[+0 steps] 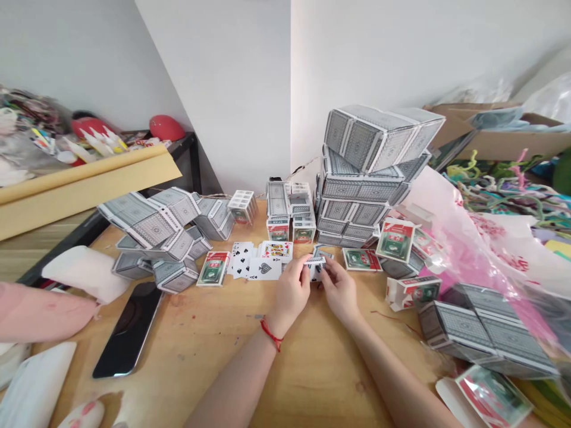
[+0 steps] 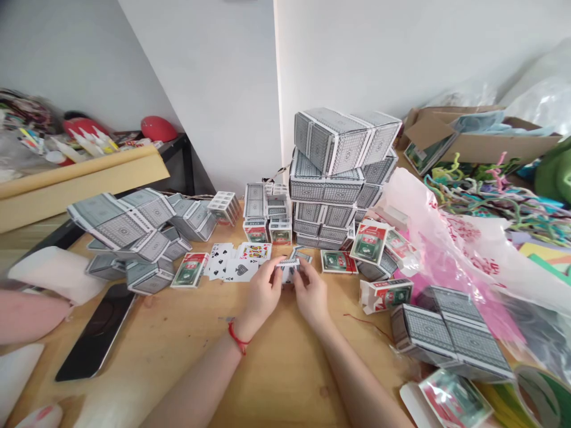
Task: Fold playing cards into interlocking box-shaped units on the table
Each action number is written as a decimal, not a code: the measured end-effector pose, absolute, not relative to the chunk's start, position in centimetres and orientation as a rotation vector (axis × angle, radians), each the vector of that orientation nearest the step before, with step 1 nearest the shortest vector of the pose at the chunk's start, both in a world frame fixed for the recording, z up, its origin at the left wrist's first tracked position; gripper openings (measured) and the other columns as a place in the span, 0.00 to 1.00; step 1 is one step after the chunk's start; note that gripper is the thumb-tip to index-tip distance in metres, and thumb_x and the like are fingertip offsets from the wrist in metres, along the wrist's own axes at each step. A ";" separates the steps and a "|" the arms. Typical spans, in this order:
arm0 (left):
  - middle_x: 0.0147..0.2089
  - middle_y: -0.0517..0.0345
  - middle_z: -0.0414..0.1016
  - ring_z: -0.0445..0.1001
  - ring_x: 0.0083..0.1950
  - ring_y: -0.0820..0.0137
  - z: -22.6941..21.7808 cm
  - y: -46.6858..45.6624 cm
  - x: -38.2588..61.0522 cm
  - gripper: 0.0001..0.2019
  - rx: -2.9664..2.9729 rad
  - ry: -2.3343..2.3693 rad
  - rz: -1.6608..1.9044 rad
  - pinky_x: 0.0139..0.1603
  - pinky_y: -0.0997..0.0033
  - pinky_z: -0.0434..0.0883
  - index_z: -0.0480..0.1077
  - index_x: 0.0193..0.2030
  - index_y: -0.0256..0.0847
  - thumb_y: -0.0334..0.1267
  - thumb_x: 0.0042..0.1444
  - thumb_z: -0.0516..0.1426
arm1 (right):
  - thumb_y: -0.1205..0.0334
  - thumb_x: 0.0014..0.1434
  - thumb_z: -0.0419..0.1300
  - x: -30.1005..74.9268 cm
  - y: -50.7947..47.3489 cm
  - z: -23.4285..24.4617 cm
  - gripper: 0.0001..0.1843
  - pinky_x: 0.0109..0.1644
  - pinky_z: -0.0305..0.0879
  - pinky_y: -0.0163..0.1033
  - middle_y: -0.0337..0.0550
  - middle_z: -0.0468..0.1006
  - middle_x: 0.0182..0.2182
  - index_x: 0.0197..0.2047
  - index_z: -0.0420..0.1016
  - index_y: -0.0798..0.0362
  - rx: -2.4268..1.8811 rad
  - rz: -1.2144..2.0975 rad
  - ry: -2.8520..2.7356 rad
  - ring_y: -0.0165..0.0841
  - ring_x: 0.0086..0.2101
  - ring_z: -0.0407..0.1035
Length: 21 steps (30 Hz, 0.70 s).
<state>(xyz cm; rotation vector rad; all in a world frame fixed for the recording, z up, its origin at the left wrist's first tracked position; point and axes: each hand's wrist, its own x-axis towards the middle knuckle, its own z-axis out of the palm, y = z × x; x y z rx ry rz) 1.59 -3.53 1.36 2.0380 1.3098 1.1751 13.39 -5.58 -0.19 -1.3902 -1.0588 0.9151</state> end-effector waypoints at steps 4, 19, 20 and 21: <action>0.42 0.54 0.72 0.70 0.44 0.70 1.3 -3.4 1.5 0.13 2.031 1.291 1.184 0.45 0.67 0.69 0.64 0.47 0.43 0.31 0.58 0.46 | 0.53 0.53 0.52 13.5 -5.6 0.1 0.21 0.27 0.67 0.39 0.48 0.77 0.33 0.46 0.70 0.55 -1.449 0.896 -1.059 0.33 0.23 0.68; 0.42 0.53 0.70 0.69 0.44 0.71 1.7 -3.1 1.3 0.09 1.857 1.277 1.242 0.42 0.70 0.68 0.63 0.44 0.40 0.33 0.57 0.47 | 0.50 0.54 0.52 13.4 -5.4 2.0 0.20 0.31 0.67 0.41 0.48 0.75 0.38 0.45 0.68 0.52 -0.937 1.588 -0.784 0.37 0.35 0.70; 0.42 0.53 0.70 0.69 0.43 0.71 1.7 -3.0 1.2 0.09 1.859 1.267 1.250 0.41 0.70 0.68 0.63 0.44 0.40 0.32 0.57 0.47 | 0.50 0.53 0.53 13.5 -5.5 2.1 0.19 0.33 0.67 0.41 0.47 0.75 0.39 0.45 0.69 0.52 -0.910 1.632 -0.760 0.38 0.36 0.70; 0.42 0.53 0.69 0.69 0.44 0.71 1.7 -3.0 1.3 0.09 1.866 1.253 1.262 0.42 0.70 0.68 0.63 0.43 0.40 0.32 0.57 0.47 | 0.51 0.53 0.54 13.5 -5.5 2.1 0.19 0.35 0.67 0.42 0.47 0.75 0.39 0.44 0.69 0.52 -0.880 1.665 -0.731 0.38 0.36 0.69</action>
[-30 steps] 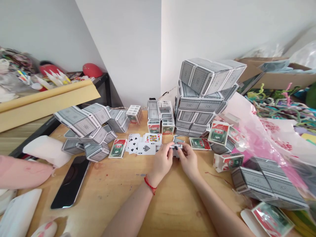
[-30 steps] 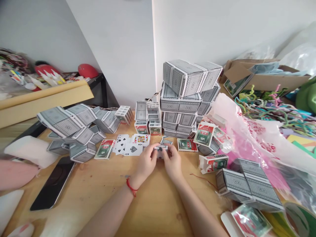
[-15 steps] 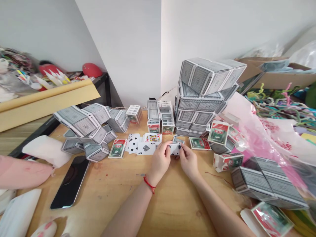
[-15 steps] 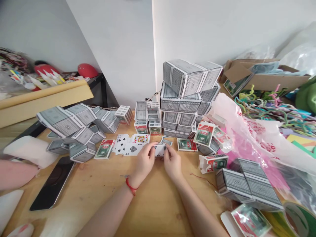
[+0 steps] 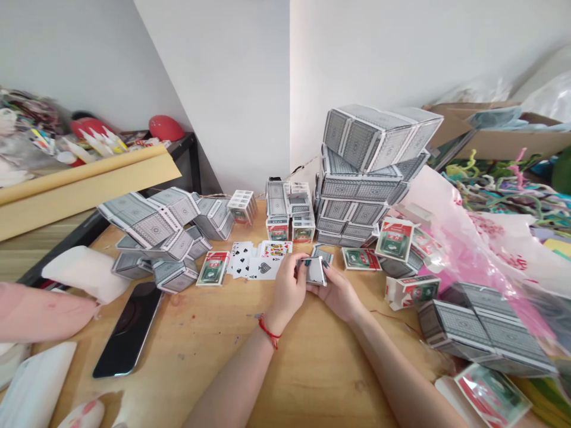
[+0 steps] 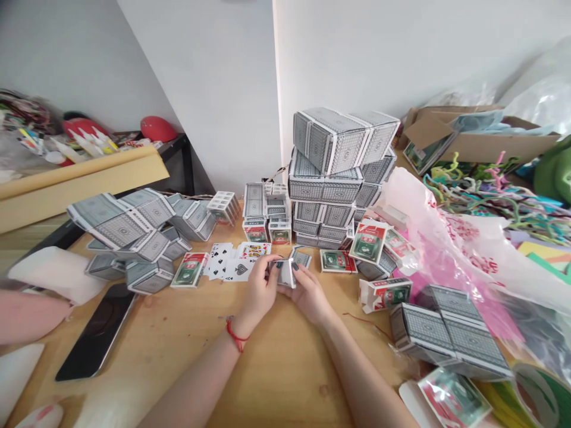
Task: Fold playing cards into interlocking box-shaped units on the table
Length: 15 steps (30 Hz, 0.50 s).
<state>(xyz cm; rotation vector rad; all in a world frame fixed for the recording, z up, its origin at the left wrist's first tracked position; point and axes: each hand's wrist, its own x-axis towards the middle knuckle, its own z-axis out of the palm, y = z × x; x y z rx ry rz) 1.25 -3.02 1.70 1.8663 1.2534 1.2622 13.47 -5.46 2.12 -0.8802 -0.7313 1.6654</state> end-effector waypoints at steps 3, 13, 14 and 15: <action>0.46 0.52 0.68 0.67 0.48 0.70 1.8 -3.0 1.3 0.12 1.924 1.182 1.293 0.48 0.66 0.67 0.63 0.46 0.41 0.29 0.57 0.46 | 0.53 0.51 0.58 13.5 -5.5 2.1 0.16 0.38 0.67 0.43 0.44 0.75 0.36 0.41 0.71 0.51 -0.806 1.721 -0.648 0.36 0.36 0.69; 0.47 0.54 0.70 0.68 0.50 0.69 1.4 -3.1 1.1 0.16 2.057 1.101 1.294 0.51 0.62 0.67 0.64 0.49 0.43 0.26 0.56 0.46 | 0.58 0.49 0.62 13.5 -5.6 1.9 0.10 0.38 0.66 0.39 0.38 0.74 0.29 0.35 0.72 0.50 -0.759 1.719 -0.563 0.30 0.30 0.68; 0.48 0.54 0.70 0.67 0.51 0.69 1.4 -3.2 1.1 0.16 2.055 1.108 1.298 0.52 0.62 0.66 0.64 0.49 0.43 0.27 0.56 0.46 | 0.58 0.49 0.62 13.5 -5.6 1.9 0.09 0.38 0.66 0.40 0.38 0.74 0.29 0.35 0.72 0.50 -0.762 1.716 -0.560 0.30 0.30 0.68; 0.48 0.54 0.70 0.67 0.51 0.69 1.4 -3.2 1.1 0.16 2.052 1.111 1.300 0.52 0.62 0.66 0.64 0.49 0.43 0.27 0.56 0.46 | 0.58 0.49 0.62 13.5 -5.6 1.9 0.09 0.38 0.66 0.40 0.38 0.74 0.30 0.35 0.72 0.50 -0.766 1.712 -0.560 0.30 0.30 0.68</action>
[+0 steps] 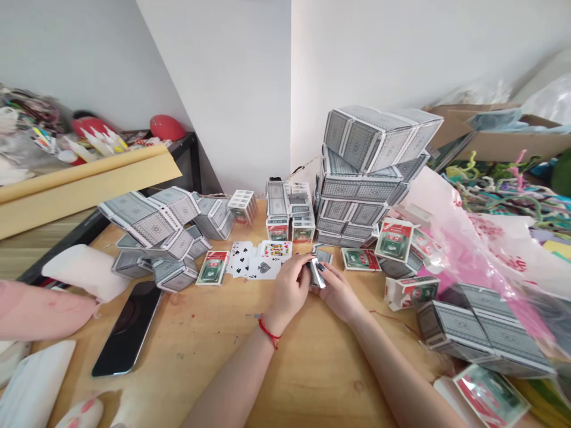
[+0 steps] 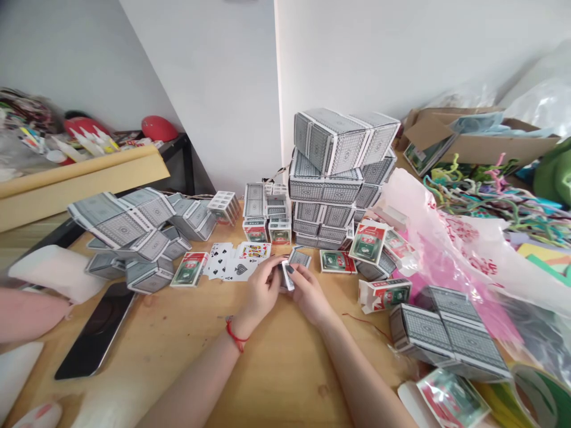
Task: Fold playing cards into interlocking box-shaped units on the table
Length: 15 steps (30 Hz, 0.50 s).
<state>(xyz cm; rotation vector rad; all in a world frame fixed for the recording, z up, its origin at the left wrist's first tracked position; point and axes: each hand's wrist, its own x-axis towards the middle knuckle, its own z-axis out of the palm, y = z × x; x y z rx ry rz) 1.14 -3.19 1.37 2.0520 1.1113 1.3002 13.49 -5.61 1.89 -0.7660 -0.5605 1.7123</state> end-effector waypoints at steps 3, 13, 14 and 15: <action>0.49 0.54 0.69 0.67 0.52 0.69 1.4 -3.2 1.2 0.15 2.028 1.113 1.296 0.53 0.62 0.66 0.63 0.49 0.43 0.28 0.56 0.47 | 0.57 0.50 0.61 13.5 -5.5 1.8 0.10 0.38 0.67 0.41 0.39 0.75 0.31 0.36 0.72 0.50 -0.781 1.698 -0.569 0.31 0.31 0.68; 0.41 0.51 0.71 0.72 0.43 0.69 1.2 -3.5 1.3 0.09 1.688 1.193 1.427 0.42 0.68 0.70 0.60 0.44 0.40 0.32 0.55 0.50 | 0.55 0.50 0.60 13.5 -5.3 1.7 0.14 0.37 0.69 0.41 0.43 0.76 0.34 0.39 0.72 0.52 -0.785 1.693 -0.565 0.33 0.31 0.69; 0.41 0.51 0.71 0.72 0.43 0.69 1.1 -3.5 1.3 0.09 1.649 1.212 1.446 0.42 0.68 0.70 0.60 0.43 0.40 0.33 0.55 0.50 | 0.55 0.51 0.60 13.5 -5.3 1.7 0.13 0.37 0.69 0.41 0.43 0.76 0.33 0.39 0.72 0.53 -0.782 1.696 -0.567 0.33 0.31 0.69; 0.41 0.51 0.71 0.72 0.43 0.69 1.1 -3.4 1.2 0.09 1.607 1.233 1.467 0.41 0.68 0.70 0.60 0.43 0.40 0.33 0.55 0.50 | 0.55 0.51 0.60 13.5 -5.3 1.7 0.13 0.36 0.69 0.41 0.43 0.76 0.33 0.39 0.72 0.53 -0.776 1.700 -0.565 0.33 0.31 0.70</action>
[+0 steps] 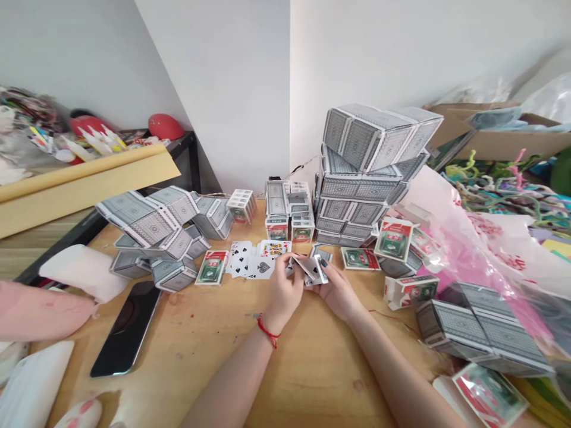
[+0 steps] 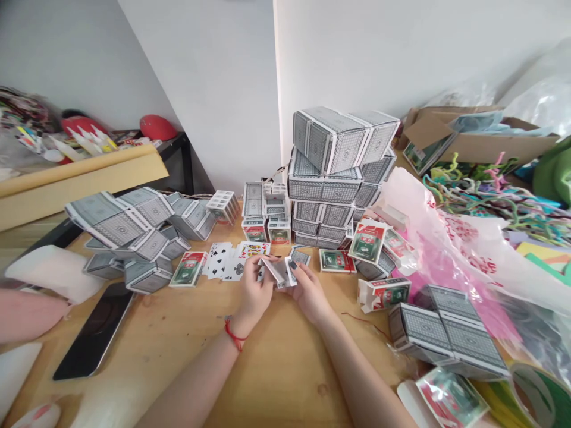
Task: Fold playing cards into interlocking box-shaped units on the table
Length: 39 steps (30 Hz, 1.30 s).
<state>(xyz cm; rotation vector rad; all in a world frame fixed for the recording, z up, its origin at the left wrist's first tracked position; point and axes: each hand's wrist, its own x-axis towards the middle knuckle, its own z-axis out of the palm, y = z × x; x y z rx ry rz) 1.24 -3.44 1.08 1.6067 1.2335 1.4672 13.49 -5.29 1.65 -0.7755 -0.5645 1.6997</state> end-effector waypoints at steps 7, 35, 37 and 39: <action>0.40 0.51 0.70 0.71 0.39 0.70 0.9 -2.5 0.8 0.10 1.458 1.434 1.604 0.39 0.69 0.69 0.61 0.44 0.38 0.36 0.54 0.51 | 0.53 0.53 0.55 14.4 -5.5 2.0 0.14 0.33 0.69 0.39 0.44 0.76 0.37 0.40 0.71 0.51 -0.641 1.575 -0.510 0.35 0.33 0.71; 0.48 0.50 0.62 0.66 0.45 0.66 1.8 -3.4 1.1 0.10 2.057 1.046 1.118 0.40 0.66 0.68 0.61 0.36 0.40 0.34 0.46 0.57 | 0.56 0.48 0.61 14.1 -5.2 1.2 0.13 0.37 0.61 0.36 0.39 0.72 0.36 0.38 0.70 0.48 -1.060 1.180 -0.751 0.33 0.35 0.66; 0.49 0.49 0.62 0.67 0.38 0.70 1.6 -3.4 1.2 0.19 1.995 1.059 1.135 0.36 0.67 0.69 0.58 0.44 0.40 0.32 0.45 0.58 | 0.55 0.48 0.61 14.1 -5.1 1.0 0.14 0.38 0.61 0.37 0.40 0.72 0.37 0.39 0.70 0.49 -1.081 1.156 -0.766 0.34 0.37 0.66; 0.49 0.48 0.62 0.67 0.36 0.71 1.6 -3.4 1.2 0.27 1.969 1.062 1.139 0.35 0.67 0.69 0.53 0.53 0.41 0.30 0.45 0.58 | 0.55 0.48 0.61 14.1 -5.0 0.9 0.14 0.38 0.61 0.37 0.40 0.72 0.38 0.39 0.69 0.49 -1.095 1.149 -0.771 0.34 0.37 0.66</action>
